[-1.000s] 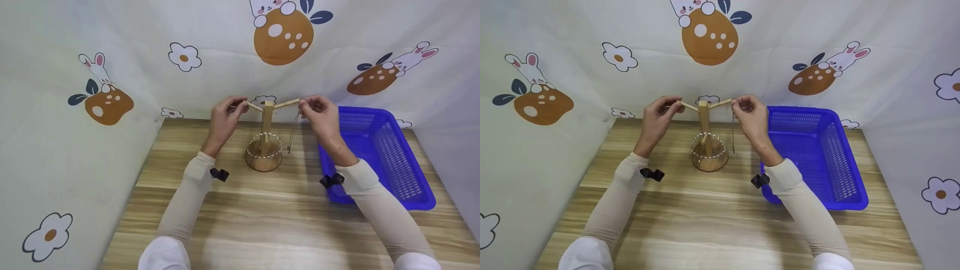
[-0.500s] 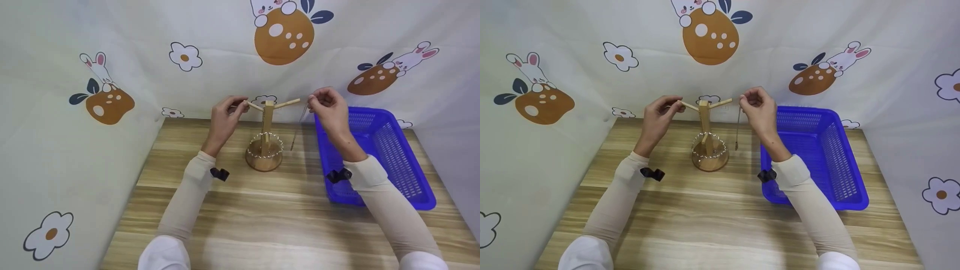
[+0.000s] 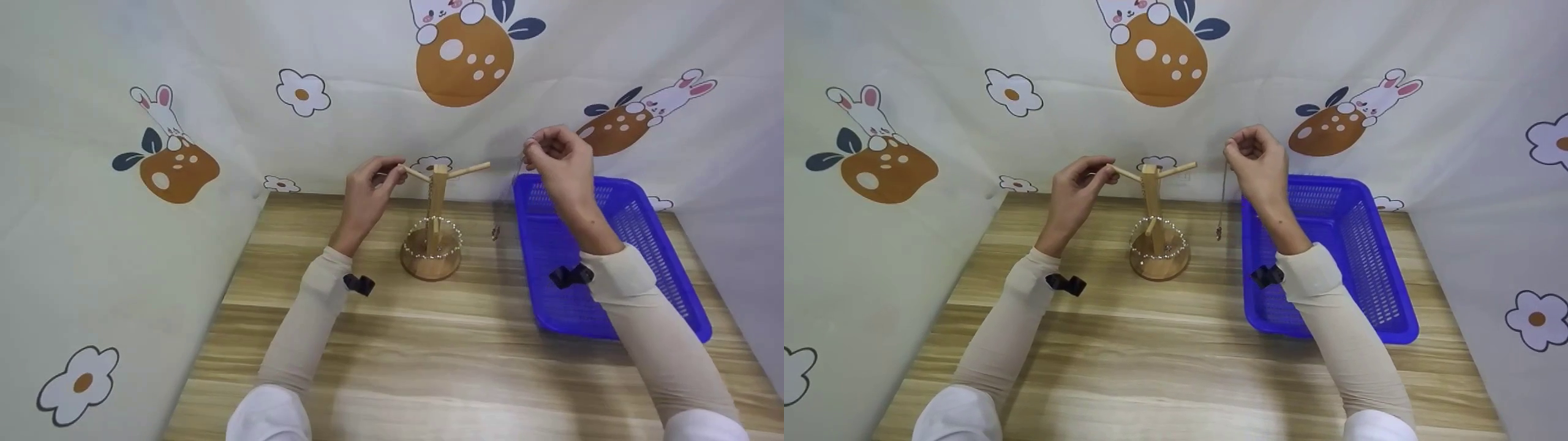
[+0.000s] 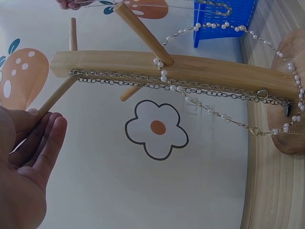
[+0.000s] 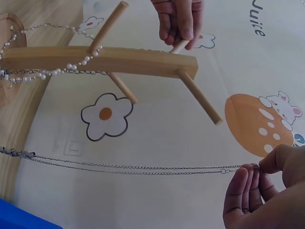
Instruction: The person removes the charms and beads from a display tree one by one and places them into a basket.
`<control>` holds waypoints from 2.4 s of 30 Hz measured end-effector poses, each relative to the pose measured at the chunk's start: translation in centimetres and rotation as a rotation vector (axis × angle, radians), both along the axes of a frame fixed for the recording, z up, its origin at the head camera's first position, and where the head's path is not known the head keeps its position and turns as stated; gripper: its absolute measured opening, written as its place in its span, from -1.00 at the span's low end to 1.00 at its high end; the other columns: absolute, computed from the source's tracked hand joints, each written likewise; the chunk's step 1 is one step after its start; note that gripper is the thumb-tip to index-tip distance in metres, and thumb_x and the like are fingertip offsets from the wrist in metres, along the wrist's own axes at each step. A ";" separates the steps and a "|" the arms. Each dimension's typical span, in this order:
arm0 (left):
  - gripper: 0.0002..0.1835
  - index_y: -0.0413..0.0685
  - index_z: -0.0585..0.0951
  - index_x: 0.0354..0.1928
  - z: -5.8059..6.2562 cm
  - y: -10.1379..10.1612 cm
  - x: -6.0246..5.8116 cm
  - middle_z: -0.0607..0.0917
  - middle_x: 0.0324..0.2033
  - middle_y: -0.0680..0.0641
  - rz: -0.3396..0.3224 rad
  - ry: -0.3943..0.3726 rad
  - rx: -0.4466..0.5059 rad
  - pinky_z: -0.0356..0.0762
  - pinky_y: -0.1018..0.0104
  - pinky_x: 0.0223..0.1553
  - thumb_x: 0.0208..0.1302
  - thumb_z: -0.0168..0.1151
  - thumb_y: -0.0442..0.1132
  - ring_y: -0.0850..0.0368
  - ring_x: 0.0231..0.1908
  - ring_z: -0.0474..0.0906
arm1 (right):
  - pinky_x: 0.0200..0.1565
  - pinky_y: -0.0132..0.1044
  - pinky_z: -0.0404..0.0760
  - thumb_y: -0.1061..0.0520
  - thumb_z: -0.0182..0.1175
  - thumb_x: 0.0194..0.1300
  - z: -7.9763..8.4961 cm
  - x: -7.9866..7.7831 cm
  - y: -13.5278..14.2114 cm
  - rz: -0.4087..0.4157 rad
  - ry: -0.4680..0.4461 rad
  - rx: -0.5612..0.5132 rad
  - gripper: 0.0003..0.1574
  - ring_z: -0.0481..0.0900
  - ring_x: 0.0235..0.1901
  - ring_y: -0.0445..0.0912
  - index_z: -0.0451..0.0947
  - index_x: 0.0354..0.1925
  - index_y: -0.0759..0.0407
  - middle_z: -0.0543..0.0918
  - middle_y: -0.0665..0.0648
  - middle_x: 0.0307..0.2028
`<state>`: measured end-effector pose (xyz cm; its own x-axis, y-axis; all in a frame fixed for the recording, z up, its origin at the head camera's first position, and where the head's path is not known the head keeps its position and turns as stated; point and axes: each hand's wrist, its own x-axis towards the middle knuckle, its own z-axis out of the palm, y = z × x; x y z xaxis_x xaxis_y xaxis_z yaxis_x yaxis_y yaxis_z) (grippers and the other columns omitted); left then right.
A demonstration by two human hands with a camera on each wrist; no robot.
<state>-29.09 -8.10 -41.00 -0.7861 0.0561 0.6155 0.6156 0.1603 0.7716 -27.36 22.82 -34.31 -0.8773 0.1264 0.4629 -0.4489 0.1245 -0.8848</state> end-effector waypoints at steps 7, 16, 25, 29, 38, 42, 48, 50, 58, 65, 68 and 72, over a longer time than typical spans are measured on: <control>-0.80 -0.38 0.74 0.01 -0.2 0.2 -0.1 0.81 -0.15 -0.26 -0.002 0.000 -0.006 0.86 0.31 -0.04 0.52 0.30 -0.36 -0.07 -0.18 0.83 | -0.36 -0.46 0.75 0.29 0.32 0.42 1.2 0.1 1.4 -0.024 -0.005 0.002 -0.95 0.68 -0.45 -0.18 0.69 -0.24 0.20 0.74 0.01 -0.38; -0.80 -0.39 0.73 0.02 -0.2 0.0 -0.1 0.80 -0.14 -0.27 0.005 0.011 -0.007 0.86 0.33 -0.04 0.51 0.30 -0.38 -0.04 -0.18 0.84 | -0.30 -0.49 0.75 0.28 0.33 0.42 2.6 0.0 2.7 -0.066 0.013 0.045 -0.94 0.67 -0.37 -0.16 0.70 -0.15 0.26 0.74 0.01 -0.33; -0.80 -0.40 0.73 0.02 -0.2 -0.1 -0.1 0.80 -0.14 -0.28 0.001 0.026 -0.009 0.86 0.33 -0.03 0.51 0.30 -0.38 -0.07 -0.16 0.84 | -0.40 -0.49 0.78 0.34 0.32 0.37 4.1 0.2 4.1 -0.056 0.009 -0.074 -0.94 0.69 -0.46 -0.17 0.66 -0.25 0.22 0.73 0.05 -0.42; -0.80 -0.39 0.73 0.02 -0.1 -0.1 -0.1 0.79 -0.13 -0.28 0.000 0.031 -0.008 0.86 0.33 -0.03 0.51 0.30 -0.37 -0.07 -0.16 0.84 | -0.37 -0.49 0.77 0.33 0.32 0.37 4.6 0.3 4.9 -0.095 0.013 -0.053 -0.95 0.68 -0.46 -0.16 0.68 -0.24 0.23 0.72 0.04 -0.42; -0.80 -0.38 0.73 0.02 -0.2 -0.1 -0.1 0.80 -0.14 -0.27 0.005 0.026 -0.008 0.86 0.34 -0.04 0.51 0.30 -0.37 -0.06 -0.17 0.84 | -0.30 -0.53 0.68 0.30 0.32 0.37 5.2 0.4 6.9 -0.207 -0.016 0.010 -0.94 0.63 -0.38 -0.19 0.70 -0.22 0.18 0.72 -0.03 -0.36; -0.80 -0.39 0.73 0.02 -0.1 -0.1 -0.1 0.80 -0.13 -0.26 0.008 0.017 -0.010 0.85 0.34 -0.04 0.51 0.30 -0.37 -0.05 -0.17 0.84 | -0.27 -0.53 0.69 0.28 0.31 0.39 5.3 0.4 7.8 -0.234 -0.023 0.034 -0.93 0.64 -0.35 -0.19 0.70 -0.17 0.18 0.71 -0.03 -0.32; -0.81 -0.40 0.73 0.01 0.0 0.0 0.0 0.80 -0.14 -0.27 0.008 0.002 0.001 0.85 0.34 -0.03 0.49 0.32 -0.39 -0.08 -0.17 0.84 | -0.31 -0.54 0.75 0.32 0.29 0.38 5.2 0.3 9.1 -0.213 -0.007 -0.018 -0.91 0.68 -0.41 -0.17 0.69 -0.18 0.19 0.71 0.02 -0.34; -0.81 -0.39 0.74 0.00 0.0 0.0 0.0 0.80 -0.14 -0.27 0.007 -0.003 0.005 0.85 0.34 -0.03 0.49 0.33 -0.39 -0.09 -0.17 0.84 | -0.30 -0.55 0.74 0.32 0.30 0.38 5.2 0.3 9.5 -0.229 -0.006 -0.006 -0.92 0.67 -0.42 -0.18 0.69 -0.18 0.20 0.71 0.01 -0.35; -0.81 -0.36 0.75 0.01 0.1 0.0 0.1 0.81 -0.15 -0.25 0.020 -0.004 -0.011 0.86 0.30 -0.05 0.49 0.32 -0.37 -0.07 -0.18 0.84 | -0.34 -0.57 0.72 0.32 0.24 0.36 4.9 0.1 11.5 -0.306 -0.027 0.018 -0.90 0.64 -0.47 -0.23 0.67 -0.25 0.18 0.69 -0.04 -0.39; -0.80 -0.36 0.75 0.02 0.0 0.0 0.0 0.81 -0.14 -0.24 0.015 0.003 -0.015 0.86 0.33 -0.05 0.51 0.31 -0.36 -0.04 -0.17 0.84 | -0.36 -0.58 0.70 0.32 0.22 0.34 4.7 0.1 12.8 -0.341 -0.081 0.024 -0.86 0.62 -0.48 -0.27 0.65 -0.30 0.12 0.68 -0.09 -0.42; -0.81 -0.35 0.74 0.02 0.0 -0.1 0.0 0.81 -0.14 -0.24 0.014 0.002 -0.014 0.85 0.34 -0.04 0.52 0.30 -0.36 -0.04 -0.17 0.84 | -0.37 -0.58 0.70 0.32 0.18 0.34 4.5 0.1 13.3 -0.355 -0.087 0.046 -0.84 0.62 -0.49 -0.28 0.64 -0.30 0.10 0.67 -0.10 -0.43; -0.82 -0.36 0.74 0.01 -0.1 -0.1 -0.1 0.80 -0.14 -0.25 0.008 -0.001 -0.010 0.85 0.34 -0.04 0.52 0.29 -0.38 -0.04 -0.17 0.84 | -0.36 -0.60 0.69 0.30 0.16 0.36 4.2 0.0 14.0 -0.384 -0.098 0.101 -0.83 0.61 -0.48 -0.31 0.64 -0.29 0.07 0.65 -0.14 -0.41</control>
